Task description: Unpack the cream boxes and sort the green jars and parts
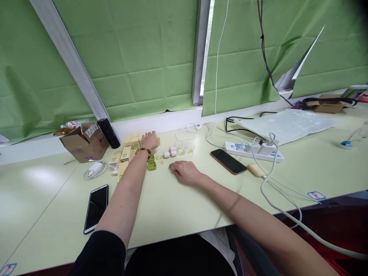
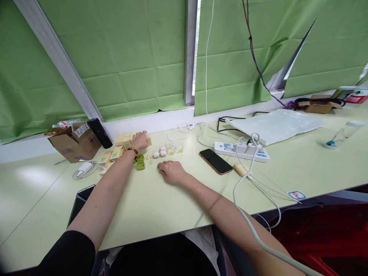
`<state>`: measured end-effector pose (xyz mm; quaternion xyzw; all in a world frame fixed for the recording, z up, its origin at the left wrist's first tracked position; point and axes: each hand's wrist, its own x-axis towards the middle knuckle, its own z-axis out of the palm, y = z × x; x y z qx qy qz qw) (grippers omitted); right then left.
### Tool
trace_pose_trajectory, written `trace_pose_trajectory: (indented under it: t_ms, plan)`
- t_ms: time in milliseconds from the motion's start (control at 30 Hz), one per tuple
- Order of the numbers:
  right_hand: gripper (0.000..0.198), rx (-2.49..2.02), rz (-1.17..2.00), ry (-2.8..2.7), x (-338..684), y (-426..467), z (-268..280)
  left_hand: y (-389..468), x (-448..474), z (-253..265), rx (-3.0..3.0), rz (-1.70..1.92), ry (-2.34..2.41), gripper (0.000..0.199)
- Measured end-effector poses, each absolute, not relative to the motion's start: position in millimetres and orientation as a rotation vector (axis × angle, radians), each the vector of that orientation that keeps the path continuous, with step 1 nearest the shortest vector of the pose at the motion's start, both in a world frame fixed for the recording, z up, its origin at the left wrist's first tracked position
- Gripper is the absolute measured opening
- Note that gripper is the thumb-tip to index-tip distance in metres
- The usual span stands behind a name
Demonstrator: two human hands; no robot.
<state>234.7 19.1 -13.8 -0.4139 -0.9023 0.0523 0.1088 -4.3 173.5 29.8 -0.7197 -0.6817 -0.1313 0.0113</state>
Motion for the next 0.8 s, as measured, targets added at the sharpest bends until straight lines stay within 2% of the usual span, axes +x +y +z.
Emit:
trace_pose_trajectory:
  t_ms: [267,400,600,800]
  plan:
    - [0.026,-1.233,0.161,-2.639,237.3,20.3,-16.2,134.7,-0.1,43.7,-2.261,-0.764,-2.162,0.054]
    - [0.021,-1.291,0.177,-2.58,241.2,23.4,-7.5,73.7,0.7,61.3,-2.48,-1.1,-1.828,0.051]
    - [0.03,-1.331,0.25,-2.574,248.3,22.3,8.4,-35.5,4.0,45.3,-2.721,-1.083,-1.695,0.046]
    - [0.04,-1.169,0.328,-2.744,238.6,9.9,-1.3,-71.8,4.8,1.1,-2.733,-0.98,-1.9,0.047]
